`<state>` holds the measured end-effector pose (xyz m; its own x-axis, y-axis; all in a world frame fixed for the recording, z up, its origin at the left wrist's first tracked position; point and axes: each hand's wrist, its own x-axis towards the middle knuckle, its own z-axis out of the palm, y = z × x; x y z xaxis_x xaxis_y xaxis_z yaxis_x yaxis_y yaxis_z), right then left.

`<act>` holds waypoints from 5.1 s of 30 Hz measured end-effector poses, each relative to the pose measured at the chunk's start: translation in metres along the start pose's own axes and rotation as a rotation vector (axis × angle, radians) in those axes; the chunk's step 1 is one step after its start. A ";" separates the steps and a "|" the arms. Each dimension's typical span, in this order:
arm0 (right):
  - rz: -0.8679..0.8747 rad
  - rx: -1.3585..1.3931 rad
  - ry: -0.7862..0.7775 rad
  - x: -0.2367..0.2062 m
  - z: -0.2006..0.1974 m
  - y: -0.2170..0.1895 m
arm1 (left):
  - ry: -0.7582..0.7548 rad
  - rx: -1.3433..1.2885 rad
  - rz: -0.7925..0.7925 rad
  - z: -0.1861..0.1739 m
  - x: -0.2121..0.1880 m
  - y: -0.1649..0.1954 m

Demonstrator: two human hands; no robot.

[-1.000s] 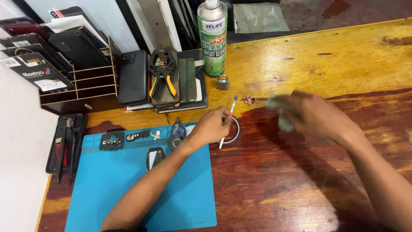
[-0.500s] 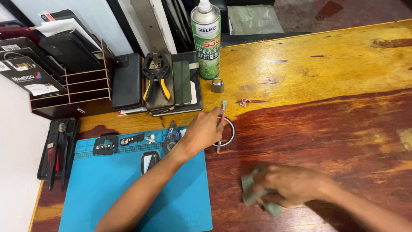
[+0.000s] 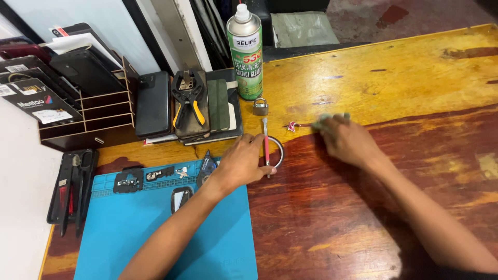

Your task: The person wipes a wooden workbench and a blue cutting mat using a green cloth. They move tools and small parts aside, spray the mat with a contact cleaner, and wipe it clean. The person handles pliers, a tape roll, a padlock, and a small electronic component during the cleaning process.

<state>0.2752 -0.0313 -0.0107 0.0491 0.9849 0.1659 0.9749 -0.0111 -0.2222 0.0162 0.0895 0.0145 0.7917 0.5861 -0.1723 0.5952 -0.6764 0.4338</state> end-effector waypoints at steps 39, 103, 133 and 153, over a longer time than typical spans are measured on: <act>0.539 -0.181 0.340 -0.142 -0.018 0.212 | 0.088 0.027 0.962 0.078 0.023 0.088; 0.663 1.205 0.324 -0.105 -0.011 0.109 | -0.123 -1.131 -0.140 0.004 -0.081 0.005; -0.545 0.059 0.322 -0.113 0.028 -0.133 | -0.124 -1.330 -0.526 0.041 -0.076 -0.003; 0.249 0.717 -0.052 -0.146 -0.002 -0.139 | -0.095 -1.318 -0.157 0.016 -0.049 0.017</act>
<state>0.1329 -0.1736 -0.0017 0.2216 0.9751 -0.0121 0.5556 -0.1365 -0.8202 -0.0104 0.0417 0.0161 0.7662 0.5477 -0.3361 0.1454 0.3617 0.9209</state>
